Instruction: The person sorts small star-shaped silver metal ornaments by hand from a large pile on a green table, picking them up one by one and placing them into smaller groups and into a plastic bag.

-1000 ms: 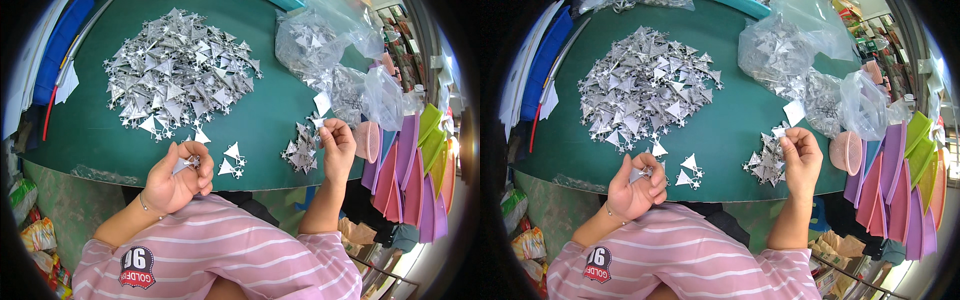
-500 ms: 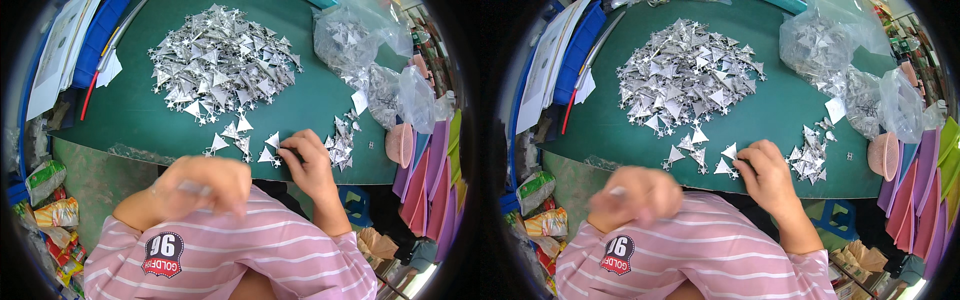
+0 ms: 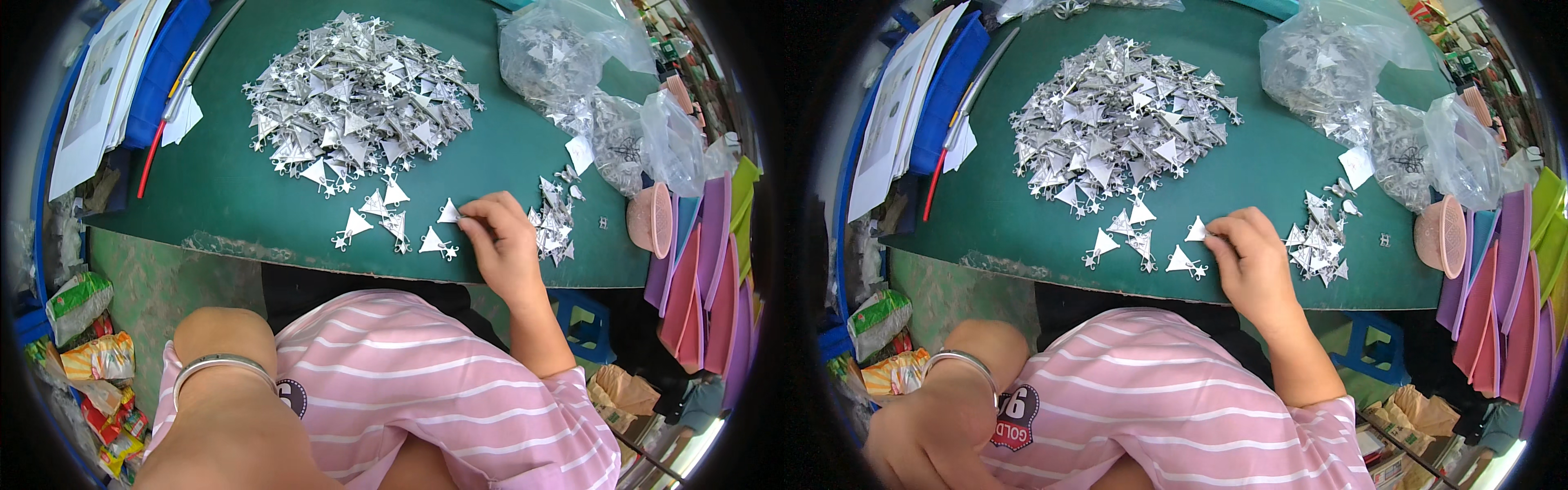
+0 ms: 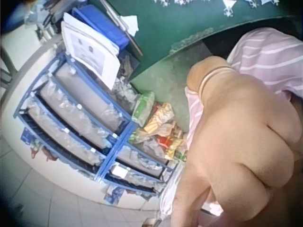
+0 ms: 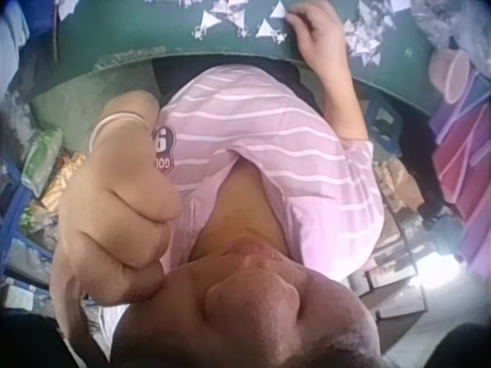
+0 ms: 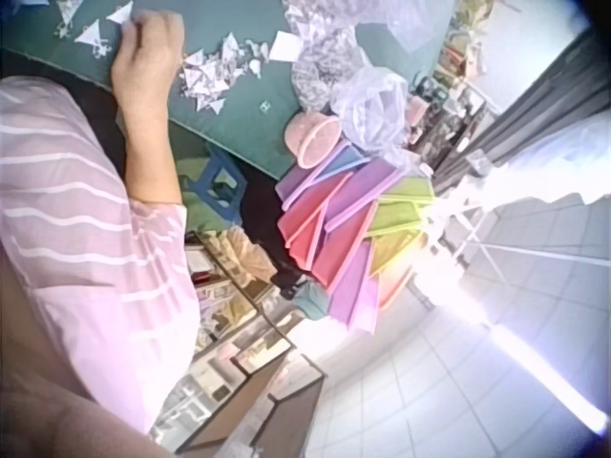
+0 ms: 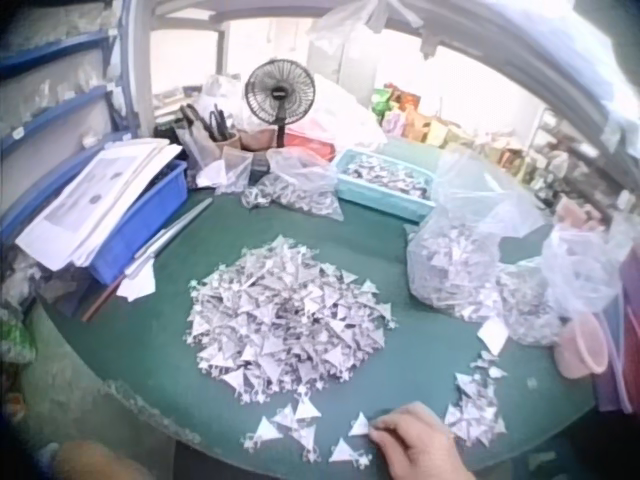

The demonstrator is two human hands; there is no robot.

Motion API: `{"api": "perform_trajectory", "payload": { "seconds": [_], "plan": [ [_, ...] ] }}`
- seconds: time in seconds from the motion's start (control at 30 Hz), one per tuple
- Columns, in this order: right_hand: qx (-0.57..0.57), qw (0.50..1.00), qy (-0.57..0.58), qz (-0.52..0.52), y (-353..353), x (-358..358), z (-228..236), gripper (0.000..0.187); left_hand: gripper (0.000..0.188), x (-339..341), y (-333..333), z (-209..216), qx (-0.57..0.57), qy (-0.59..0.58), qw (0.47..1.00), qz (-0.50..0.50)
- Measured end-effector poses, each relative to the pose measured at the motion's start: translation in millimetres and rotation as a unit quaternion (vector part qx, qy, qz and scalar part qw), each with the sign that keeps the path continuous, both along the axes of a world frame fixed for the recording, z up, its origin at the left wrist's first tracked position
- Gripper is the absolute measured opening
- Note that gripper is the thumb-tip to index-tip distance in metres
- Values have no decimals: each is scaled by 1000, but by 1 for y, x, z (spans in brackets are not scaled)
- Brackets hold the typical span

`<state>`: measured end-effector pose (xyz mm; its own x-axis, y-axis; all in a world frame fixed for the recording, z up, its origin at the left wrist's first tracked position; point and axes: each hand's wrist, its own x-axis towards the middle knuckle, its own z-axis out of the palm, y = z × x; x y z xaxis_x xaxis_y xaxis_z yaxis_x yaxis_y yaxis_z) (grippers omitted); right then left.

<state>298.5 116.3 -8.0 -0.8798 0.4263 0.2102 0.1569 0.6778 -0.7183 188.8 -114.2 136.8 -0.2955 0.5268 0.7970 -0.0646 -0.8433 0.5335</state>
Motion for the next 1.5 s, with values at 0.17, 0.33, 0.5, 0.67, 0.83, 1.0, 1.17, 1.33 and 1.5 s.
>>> {"api": "perform_trajectory", "payload": {
  "seconds": [0.17, 0.33, 0.5, 0.67, 0.83, 1.0, 1.17, 1.33, 1.5],
  "plan": [
    [47, 999, 2, 1, -2, -4, -9, 10, 34, -4, 6, -5, 60, 19, 998, -22],
    [-96, 995, 2, -26, 5, 1, -10, 5, 35, -4, 9, -12, 87, 20, 995, -31],
    [-725, 682, 60, 69, 13, 7, -4, 15, 35, -3, 11, -15, 108, 24, 993, -37],
    [-819, 553, 89, 124, 13, 6, -7, 19, 36, -2, 15, -17, 124, 23, 991, -43],
    [-802, 574, 114, 118, 12, 6, -4, 17, 35, 1, 12, -18, 125, 15, 991, -38],
    [-786, 559, 211, 161, 28, 12, -5, 22, 32, -6, 16, -17, 128, 11, 988, -91],
    [-291, 953, -58, 59, 3, 11, 18, 7, 30, -2, 22, -18, 115, -59, 984, -124],
    [82, 990, -51, 101, -14, 5, 3, 11, 31, 44, 30, -16, 23, -333, 925, -179],
    [107, 989, -39, 92, -13, 12, 4, 8, 47, 57, 29, -31, 40, -279, 899, -336]
  ]
}}
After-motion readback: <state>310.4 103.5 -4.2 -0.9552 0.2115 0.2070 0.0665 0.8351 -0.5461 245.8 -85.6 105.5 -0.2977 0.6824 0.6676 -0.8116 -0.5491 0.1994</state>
